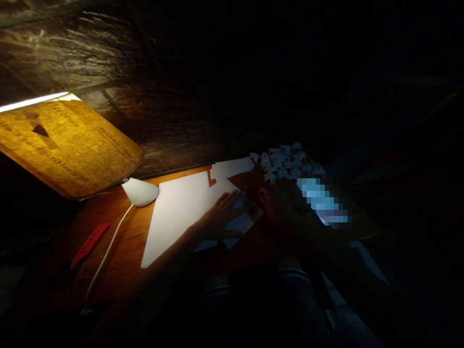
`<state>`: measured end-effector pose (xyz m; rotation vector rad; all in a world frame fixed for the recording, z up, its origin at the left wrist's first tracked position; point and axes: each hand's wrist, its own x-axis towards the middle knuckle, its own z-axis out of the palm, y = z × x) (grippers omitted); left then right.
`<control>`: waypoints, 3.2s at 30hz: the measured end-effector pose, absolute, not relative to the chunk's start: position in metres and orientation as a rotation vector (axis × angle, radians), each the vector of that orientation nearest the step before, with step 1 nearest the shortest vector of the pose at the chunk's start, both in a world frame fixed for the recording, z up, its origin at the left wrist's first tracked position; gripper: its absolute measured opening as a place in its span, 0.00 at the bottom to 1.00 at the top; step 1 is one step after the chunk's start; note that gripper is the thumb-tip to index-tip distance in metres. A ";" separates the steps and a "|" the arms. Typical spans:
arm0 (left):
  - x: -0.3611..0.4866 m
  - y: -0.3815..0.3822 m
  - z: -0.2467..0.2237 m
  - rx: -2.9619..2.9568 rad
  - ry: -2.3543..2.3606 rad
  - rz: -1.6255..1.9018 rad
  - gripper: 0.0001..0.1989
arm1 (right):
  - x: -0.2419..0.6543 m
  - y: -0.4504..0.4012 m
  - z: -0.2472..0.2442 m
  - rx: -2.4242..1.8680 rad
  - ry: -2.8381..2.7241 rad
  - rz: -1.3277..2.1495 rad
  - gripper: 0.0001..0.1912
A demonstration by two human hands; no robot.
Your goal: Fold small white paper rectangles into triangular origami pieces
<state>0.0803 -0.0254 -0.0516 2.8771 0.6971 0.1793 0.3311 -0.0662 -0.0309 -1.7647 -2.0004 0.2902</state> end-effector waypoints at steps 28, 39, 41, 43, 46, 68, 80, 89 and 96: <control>0.074 -0.035 -0.049 2.828 0.739 0.239 0.54 | 0.359 -0.106 -0.047 -1.855 -1.835 0.049 0.08; 0.074 -0.039 -0.033 2.635 0.799 0.315 0.40 | 0.375 -0.128 -0.058 -1.815 -1.756 0.041 0.10; 0.074 -0.040 -0.030 2.585 0.799 0.378 0.38 | 0.377 -0.133 -0.056 -1.815 -1.777 0.045 0.10; 0.073 -0.039 -0.030 2.529 0.800 0.433 0.37 | 0.379 -0.138 -0.051 -1.824 -1.787 0.046 0.10; 0.071 -0.037 -0.029 2.420 0.833 0.512 0.36 | 0.386 -0.148 -0.045 -1.837 -1.794 0.058 0.11; 0.067 -0.032 -0.051 2.678 1.145 0.379 0.52 | 0.326 -0.106 -0.031 -1.944 -1.883 0.174 0.08; 0.068 -0.036 -0.040 2.694 1.148 0.357 0.47 | 0.307 -0.077 -0.028 -1.876 -2.015 0.102 0.07; 0.068 -0.036 -0.041 2.709 1.146 0.340 0.47 | 0.299 -0.069 -0.036 -1.837 -1.982 0.082 0.08; 0.068 -0.037 -0.043 2.718 1.134 0.341 0.47 | 0.313 -0.071 -0.040 -1.970 -1.901 0.046 0.11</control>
